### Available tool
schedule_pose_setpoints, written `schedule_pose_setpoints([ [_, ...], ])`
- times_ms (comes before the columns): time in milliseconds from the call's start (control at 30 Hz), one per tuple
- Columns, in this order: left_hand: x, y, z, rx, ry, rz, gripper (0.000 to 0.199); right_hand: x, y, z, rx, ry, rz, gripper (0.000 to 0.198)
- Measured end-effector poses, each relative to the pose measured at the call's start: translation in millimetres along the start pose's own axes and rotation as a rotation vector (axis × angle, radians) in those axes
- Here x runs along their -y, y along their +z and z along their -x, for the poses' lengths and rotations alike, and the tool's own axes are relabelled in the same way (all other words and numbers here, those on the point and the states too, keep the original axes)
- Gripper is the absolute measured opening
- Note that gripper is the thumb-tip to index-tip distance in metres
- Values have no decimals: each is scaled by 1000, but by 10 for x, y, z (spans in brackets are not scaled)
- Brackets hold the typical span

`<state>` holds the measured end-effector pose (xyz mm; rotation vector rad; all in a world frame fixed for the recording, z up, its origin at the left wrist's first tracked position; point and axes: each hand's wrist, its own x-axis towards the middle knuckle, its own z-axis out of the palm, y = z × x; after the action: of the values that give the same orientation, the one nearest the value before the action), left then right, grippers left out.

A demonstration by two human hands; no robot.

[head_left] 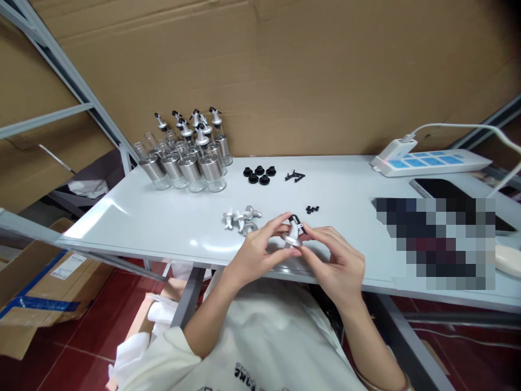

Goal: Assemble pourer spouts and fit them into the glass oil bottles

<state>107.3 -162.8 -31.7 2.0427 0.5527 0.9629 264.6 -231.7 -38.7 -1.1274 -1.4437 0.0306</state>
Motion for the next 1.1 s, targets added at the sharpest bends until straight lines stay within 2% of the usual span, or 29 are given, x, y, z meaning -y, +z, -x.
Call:
schedule_pose_setpoints([
  [100, 17, 6, 3, 19, 49, -34, 72, -8, 5, 13, -38, 83, -25, 35],
  [200, 30, 13, 7, 17, 26, -25, 67, -17, 1, 19, -50, 118, -34, 32],
  [400, 16, 9, 8, 27, 37, 15, 56, -7, -18, 15, -52, 80, 14, 16],
  [467, 9, 9, 10, 38, 16, 7, 51, 5, -20, 8, -45, 67, 36, 16],
  [600, 5, 13, 18, 23, -38, 40, 65, 18, -6, -1, -61, 69, 45, 18],
  [667, 1, 11, 17, 8, -34, 45, 65, 14, 2, 2, -74, 66, 39, 18],
  [800, 13, 10, 8, -57, 31, 6, 53, -13, 6, 24, -71, 76, 19, 18],
  [933, 61, 18, -1, -143, 163, -12, 44, -32, 7, 53, -82, 157, -10, 21],
  [1100, 66, 16, -5, -140, 196, -64, 41, -18, 2, 46, -32, 147, 8, 27],
])
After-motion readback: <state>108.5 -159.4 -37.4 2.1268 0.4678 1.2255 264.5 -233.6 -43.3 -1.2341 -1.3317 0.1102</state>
